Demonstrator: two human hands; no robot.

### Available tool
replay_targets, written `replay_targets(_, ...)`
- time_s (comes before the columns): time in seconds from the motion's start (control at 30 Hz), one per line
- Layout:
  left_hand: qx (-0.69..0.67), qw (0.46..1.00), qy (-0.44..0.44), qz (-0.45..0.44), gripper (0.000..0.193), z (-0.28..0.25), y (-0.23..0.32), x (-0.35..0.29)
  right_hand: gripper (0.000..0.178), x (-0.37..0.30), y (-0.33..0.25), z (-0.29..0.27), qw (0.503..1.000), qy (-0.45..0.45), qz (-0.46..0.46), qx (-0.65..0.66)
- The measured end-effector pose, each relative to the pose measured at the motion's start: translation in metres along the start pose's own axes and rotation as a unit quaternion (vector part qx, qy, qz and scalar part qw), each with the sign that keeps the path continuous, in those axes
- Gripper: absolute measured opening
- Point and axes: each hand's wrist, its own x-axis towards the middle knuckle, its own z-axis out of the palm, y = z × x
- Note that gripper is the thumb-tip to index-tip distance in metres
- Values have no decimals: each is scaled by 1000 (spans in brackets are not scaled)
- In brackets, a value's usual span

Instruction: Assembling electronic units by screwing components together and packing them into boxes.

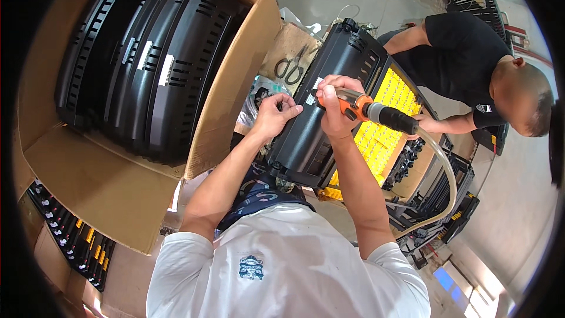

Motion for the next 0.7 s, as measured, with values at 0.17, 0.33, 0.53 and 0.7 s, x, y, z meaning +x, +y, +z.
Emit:
replay_targets(0.17, -5, 1000, 2, -9, 17, 1, 3, -2, 11, -3, 3, -1, 1000, 11, 11, 3)
replay_targets(0.33, 21, 1000, 6, 10, 15, -2, -1, -7, 16, -2, -6, 1, 999, 20, 22, 32)
replay_targets(0.53, -307, 934, 106, -151, 16, -17, -3, -35, 16, -25, -54, -18, 994, 42, -31, 93)
replay_targets(0.7, -315, 928, 83, -181, 19, -23, 17, -73, 17, -57, -85, -43, 986, 87, -76, 120)
